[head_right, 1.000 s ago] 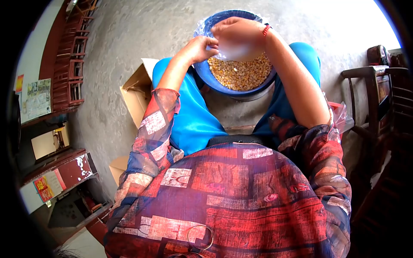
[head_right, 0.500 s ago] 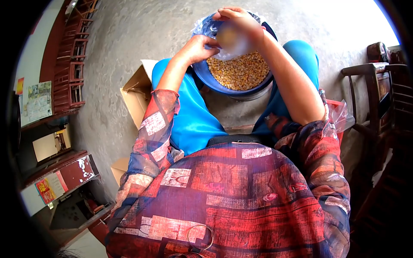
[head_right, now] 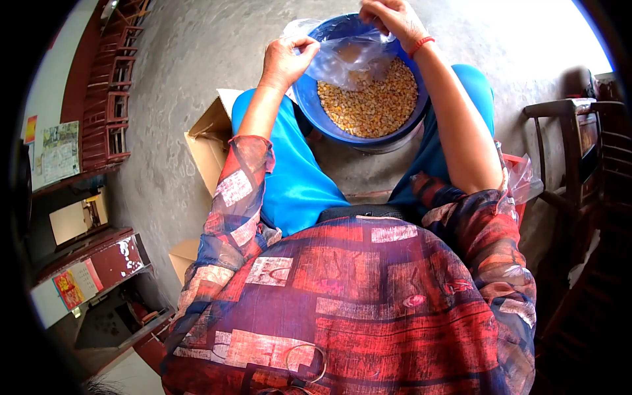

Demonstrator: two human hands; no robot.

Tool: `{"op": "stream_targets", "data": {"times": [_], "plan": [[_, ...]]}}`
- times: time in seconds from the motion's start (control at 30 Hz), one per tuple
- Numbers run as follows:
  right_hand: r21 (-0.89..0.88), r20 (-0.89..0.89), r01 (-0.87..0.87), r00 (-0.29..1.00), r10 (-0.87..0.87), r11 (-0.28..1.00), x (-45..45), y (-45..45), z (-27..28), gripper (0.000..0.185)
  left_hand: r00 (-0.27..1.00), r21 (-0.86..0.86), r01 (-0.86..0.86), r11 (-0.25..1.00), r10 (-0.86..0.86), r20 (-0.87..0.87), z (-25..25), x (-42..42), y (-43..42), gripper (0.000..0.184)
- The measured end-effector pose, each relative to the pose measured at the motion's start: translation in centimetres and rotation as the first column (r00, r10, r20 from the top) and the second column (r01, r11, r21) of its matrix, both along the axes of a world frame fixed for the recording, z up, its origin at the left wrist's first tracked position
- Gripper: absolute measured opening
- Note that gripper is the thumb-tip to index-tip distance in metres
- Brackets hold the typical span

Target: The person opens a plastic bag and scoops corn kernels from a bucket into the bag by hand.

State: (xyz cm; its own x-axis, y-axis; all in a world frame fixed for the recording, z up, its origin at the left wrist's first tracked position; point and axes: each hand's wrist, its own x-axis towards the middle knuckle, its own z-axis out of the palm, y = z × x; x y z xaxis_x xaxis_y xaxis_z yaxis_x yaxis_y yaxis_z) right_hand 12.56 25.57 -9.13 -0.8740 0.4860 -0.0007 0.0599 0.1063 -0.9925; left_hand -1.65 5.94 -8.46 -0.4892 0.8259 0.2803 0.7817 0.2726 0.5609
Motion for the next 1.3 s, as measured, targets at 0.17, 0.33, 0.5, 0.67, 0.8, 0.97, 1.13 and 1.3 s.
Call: {"op": "stream_targets", "data": {"times": [0.17, 0.33, 0.5, 0.67, 0.8, 0.97, 1.13, 1.3], "plan": [[-0.258, 0.454, -0.612, 0.606, 0.653, 0.748, 0.5, -5.3, 1.7, 0.025, 0.998, -0.161, 0.046, 0.986, -0.037, 0.055, -0.3, 0.2, 0.1, 0.019], [0.064, 0.933, -0.984, 0.118, 0.339, 0.167, 0.1, -8.7, -8.9, 0.029, 0.978, -0.250, 0.170, 0.953, -0.132, 0.164, -1.2, 0.4, 0.0, 0.019], [-0.049, 0.953, -0.975, 0.020, 0.302, 0.218, 0.6, -10.8, -7.0, 0.033, 0.963, -0.226, 0.211, 0.951, -0.163, 0.215, -0.9, 0.5, -0.3, 0.019], [-0.042, 0.917, -0.997, -0.011, 0.400, 0.070, 0.7, -11.4, -10.0, 0.038, 0.965, -0.238, 0.201, 0.950, -0.150, 0.217, -0.8, 0.4, -0.5, 0.019], [-0.241, 0.863, -0.852, 0.030, 0.504, 0.464, 0.8, -10.7, -5.9, 0.030, 0.965, -0.219, 0.194, 0.956, -0.147, 0.216, -1.1, 0.2, -0.5, 0.019], [-0.353, 0.759, -0.726, 0.146, 0.635, 0.590, 0.2, -9.6, -5.0, 0.021, 0.964, -0.223, 0.203, 0.953, -0.156, 0.213, -1.2, 0.1, -0.5, 0.019], [-0.361, 0.703, -0.687, 0.244, 0.668, 0.631, -0.2, -8.5, -3.9, 0.019, 0.964, -0.224, 0.207, 0.952, -0.159, 0.215, -1.1, 0.1, -0.4, 0.020], [-0.342, 0.695, -0.677, 0.285, 0.660, 0.652, -0.6, -7.8, -3.0, 0.014, 0.960, -0.268, 0.231, 0.935, -0.175, 0.217, -0.4, 0.4, -0.5, 0.020]]}}
